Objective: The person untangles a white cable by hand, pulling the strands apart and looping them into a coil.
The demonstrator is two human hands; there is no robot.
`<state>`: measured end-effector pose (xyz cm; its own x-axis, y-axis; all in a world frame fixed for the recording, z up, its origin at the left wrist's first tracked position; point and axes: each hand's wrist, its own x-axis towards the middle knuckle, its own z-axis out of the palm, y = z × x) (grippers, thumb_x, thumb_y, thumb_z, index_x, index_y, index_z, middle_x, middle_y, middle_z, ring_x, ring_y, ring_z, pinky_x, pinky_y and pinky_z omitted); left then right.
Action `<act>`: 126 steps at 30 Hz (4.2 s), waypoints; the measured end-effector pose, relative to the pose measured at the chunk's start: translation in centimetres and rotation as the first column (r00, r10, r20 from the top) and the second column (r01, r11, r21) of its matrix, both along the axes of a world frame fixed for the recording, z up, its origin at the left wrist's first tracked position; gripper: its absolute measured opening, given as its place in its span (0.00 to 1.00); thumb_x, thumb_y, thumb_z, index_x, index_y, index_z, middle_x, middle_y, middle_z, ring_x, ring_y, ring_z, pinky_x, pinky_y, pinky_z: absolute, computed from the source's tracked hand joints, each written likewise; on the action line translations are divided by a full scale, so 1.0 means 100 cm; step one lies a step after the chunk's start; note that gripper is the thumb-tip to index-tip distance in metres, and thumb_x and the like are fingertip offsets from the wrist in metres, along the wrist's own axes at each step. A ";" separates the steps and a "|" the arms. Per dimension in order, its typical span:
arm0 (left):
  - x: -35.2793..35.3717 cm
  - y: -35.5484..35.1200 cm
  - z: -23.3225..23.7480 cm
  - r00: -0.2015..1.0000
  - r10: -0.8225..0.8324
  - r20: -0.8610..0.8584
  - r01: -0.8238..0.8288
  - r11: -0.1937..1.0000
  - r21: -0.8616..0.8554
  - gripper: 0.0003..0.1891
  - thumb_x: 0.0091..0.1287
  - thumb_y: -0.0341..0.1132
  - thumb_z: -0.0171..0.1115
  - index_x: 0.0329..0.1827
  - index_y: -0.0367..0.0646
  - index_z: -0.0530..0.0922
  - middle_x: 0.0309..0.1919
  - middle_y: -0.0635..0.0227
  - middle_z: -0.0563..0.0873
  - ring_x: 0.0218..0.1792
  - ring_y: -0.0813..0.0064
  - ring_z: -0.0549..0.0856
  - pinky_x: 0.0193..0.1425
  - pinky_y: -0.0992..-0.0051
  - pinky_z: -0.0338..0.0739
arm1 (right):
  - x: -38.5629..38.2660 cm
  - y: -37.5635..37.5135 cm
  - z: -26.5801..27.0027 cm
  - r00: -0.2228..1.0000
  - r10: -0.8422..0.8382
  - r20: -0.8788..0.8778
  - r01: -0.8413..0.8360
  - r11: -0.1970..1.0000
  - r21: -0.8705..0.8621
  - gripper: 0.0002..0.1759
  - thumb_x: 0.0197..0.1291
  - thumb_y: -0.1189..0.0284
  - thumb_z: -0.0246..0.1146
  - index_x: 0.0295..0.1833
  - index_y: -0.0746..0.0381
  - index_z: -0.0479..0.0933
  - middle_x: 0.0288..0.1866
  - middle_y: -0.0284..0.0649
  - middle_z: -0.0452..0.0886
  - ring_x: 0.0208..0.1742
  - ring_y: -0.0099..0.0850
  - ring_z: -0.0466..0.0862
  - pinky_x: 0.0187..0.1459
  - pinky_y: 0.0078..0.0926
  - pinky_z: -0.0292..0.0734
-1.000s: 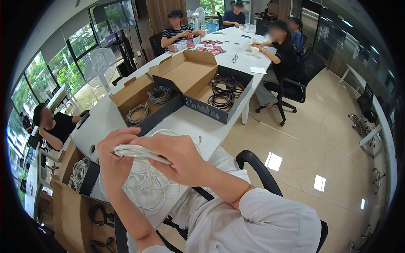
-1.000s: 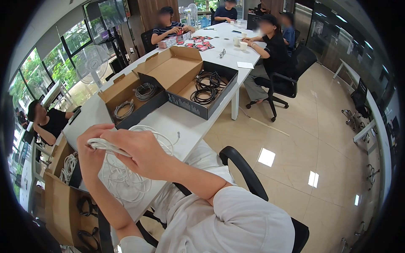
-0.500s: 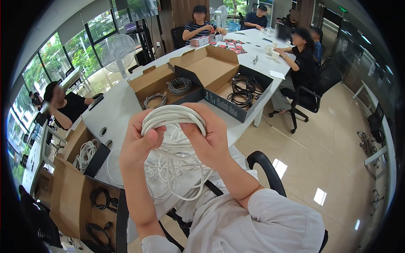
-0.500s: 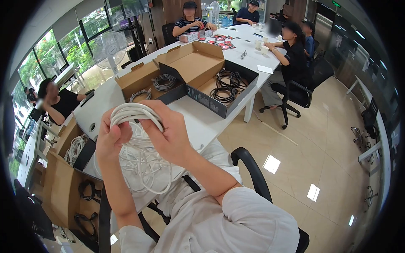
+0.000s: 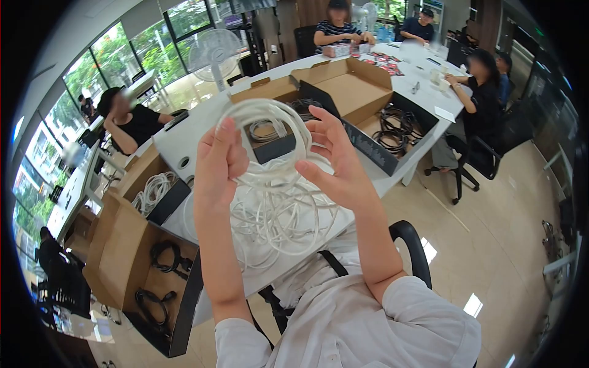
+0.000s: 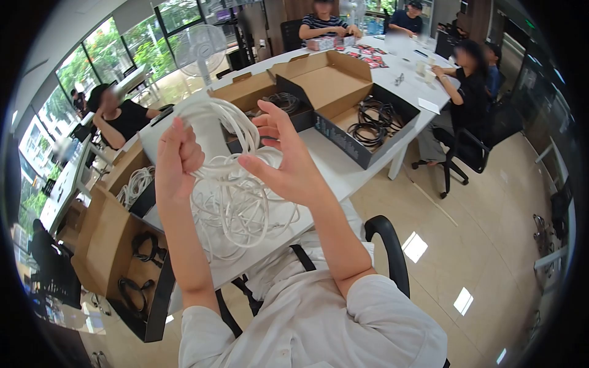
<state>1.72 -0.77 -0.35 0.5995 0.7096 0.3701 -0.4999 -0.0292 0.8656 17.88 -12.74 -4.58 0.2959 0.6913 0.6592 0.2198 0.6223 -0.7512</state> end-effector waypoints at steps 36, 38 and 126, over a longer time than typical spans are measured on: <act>-0.083 0.033 0.027 0.797 0.280 0.535 -0.225 0.960 -0.168 0.19 0.72 0.50 0.55 0.26 0.50 0.64 0.12 0.83 0.53 0.11 0.90 0.49 0.14 0.82 0.43 | 0.001 0.033 -0.020 0.999 0.047 -0.010 -0.048 0.983 -0.177 0.26 0.49 0.83 0.60 0.58 0.66 0.70 0.43 0.43 0.83 0.46 0.26 0.83 0.53 0.24 0.76; -0.095 0.034 0.028 0.753 0.269 0.600 -0.223 0.963 -0.152 0.19 0.72 0.49 0.55 0.26 0.50 0.63 0.12 0.82 0.53 0.11 0.90 0.49 0.14 0.83 0.43 | 0.004 0.037 -0.024 1.000 -0.024 -0.016 0.022 0.991 -0.132 0.25 0.51 0.83 0.60 0.58 0.67 0.70 0.43 0.44 0.83 0.44 0.26 0.84 0.52 0.24 0.77; -0.073 0.026 0.017 0.603 0.302 0.738 -0.139 0.951 -0.276 0.18 0.73 0.49 0.52 0.27 0.49 0.66 0.12 0.81 0.53 0.13 0.86 0.49 0.17 0.82 0.47 | -0.066 0.041 -0.048 0.968 0.197 -0.158 -0.247 0.868 -0.431 0.28 0.69 0.48 0.51 0.47 0.67 0.73 0.44 0.39 0.81 0.47 0.29 0.79 0.50 0.26 0.71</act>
<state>-5.53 1.81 1.37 -0.0275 0.8796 0.4750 -0.9773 -0.1234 0.1720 11.32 -8.63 -9.34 0.1498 0.9588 0.2413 0.0200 0.2410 -0.9703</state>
